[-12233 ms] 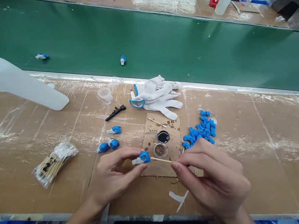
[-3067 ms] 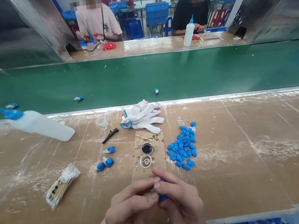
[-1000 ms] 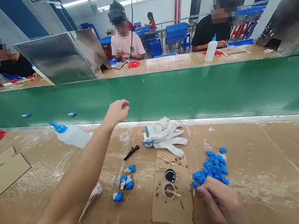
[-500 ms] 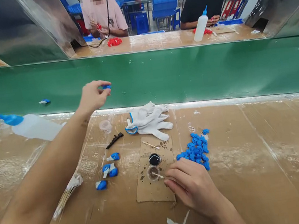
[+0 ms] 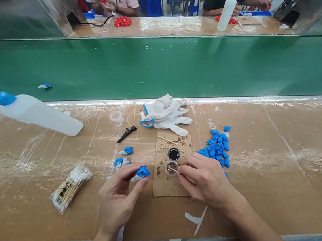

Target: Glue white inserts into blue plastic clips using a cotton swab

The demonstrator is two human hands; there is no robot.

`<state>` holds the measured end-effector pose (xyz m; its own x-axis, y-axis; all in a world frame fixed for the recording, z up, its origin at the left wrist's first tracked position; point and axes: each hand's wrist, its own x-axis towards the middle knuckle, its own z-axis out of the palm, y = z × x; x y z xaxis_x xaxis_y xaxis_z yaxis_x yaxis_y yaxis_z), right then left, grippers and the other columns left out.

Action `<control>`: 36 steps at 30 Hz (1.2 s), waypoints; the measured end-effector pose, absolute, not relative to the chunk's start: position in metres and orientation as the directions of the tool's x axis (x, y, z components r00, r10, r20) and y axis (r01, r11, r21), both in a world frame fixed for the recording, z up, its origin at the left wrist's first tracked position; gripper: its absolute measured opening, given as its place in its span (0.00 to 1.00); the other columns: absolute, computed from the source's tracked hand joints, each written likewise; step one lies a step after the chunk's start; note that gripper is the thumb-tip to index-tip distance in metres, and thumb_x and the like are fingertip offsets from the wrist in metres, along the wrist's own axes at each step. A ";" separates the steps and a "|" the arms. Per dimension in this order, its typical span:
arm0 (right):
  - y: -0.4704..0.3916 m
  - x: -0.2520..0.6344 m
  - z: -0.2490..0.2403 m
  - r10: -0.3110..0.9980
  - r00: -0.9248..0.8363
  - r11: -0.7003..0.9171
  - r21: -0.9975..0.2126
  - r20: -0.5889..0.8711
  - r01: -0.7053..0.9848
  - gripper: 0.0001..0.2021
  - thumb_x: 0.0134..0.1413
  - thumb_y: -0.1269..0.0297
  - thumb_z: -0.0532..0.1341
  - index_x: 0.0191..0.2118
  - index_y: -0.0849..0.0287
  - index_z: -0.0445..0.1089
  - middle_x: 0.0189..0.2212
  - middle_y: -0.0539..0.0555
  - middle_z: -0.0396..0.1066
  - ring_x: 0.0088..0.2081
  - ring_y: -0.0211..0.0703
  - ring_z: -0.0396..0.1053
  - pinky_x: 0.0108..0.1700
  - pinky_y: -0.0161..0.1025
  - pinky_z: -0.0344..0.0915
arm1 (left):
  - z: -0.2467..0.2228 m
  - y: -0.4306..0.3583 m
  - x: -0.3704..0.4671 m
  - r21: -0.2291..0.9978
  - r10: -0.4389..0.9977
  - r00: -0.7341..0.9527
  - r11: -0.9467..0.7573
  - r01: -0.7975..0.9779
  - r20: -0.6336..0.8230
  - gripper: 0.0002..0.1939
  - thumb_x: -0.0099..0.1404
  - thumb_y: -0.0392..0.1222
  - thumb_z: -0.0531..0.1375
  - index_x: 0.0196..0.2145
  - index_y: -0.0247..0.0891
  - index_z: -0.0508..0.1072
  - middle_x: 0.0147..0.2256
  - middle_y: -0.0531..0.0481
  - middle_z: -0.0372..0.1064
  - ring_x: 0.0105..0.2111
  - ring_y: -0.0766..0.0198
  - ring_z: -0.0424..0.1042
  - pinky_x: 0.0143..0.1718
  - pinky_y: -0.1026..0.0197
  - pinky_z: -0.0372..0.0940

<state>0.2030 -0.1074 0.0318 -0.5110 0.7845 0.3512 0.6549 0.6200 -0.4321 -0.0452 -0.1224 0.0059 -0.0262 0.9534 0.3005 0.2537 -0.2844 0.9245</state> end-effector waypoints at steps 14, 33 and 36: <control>-0.113 0.214 0.033 0.813 -0.488 0.582 -0.428 0.318 0.691 0.05 0.68 0.66 0.64 0.47 0.57 0.73 0.37 0.53 0.76 0.36 0.44 0.70 0.36 0.40 0.63 | 0.001 -0.126 -0.046 0.860 0.913 -0.020 -0.376 0.344 0.407 0.13 0.64 0.29 0.67 0.46 0.39 0.79 0.42 0.49 0.81 0.42 0.63 0.80 0.46 0.64 0.76; -0.106 0.201 0.041 0.788 -0.422 0.614 -0.529 0.448 0.585 0.08 0.62 0.80 0.65 0.40 0.59 0.75 0.32 0.52 0.74 0.32 0.39 0.67 0.33 0.39 0.63 | 0.004 -0.129 -0.038 0.831 0.902 0.029 -0.409 0.377 0.431 0.12 0.61 0.29 0.70 0.43 0.37 0.78 0.39 0.48 0.83 0.37 0.63 0.83 0.42 0.66 0.78; -0.114 0.198 0.052 0.831 -0.218 0.544 -0.666 0.512 0.510 0.11 0.58 0.82 0.66 0.40 0.57 0.75 0.31 0.50 0.73 0.31 0.39 0.68 0.32 0.40 0.63 | 0.004 -0.130 -0.035 0.827 0.888 0.038 -0.443 0.346 0.459 0.13 0.61 0.29 0.70 0.42 0.37 0.78 0.38 0.49 0.83 0.36 0.63 0.83 0.42 0.66 0.78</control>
<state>0.1980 -0.1143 0.0519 -0.2181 0.8311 0.5116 0.5100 0.5440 -0.6663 -0.0345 -0.1297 0.0039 0.0383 0.8876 0.4590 0.3457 -0.4428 0.8273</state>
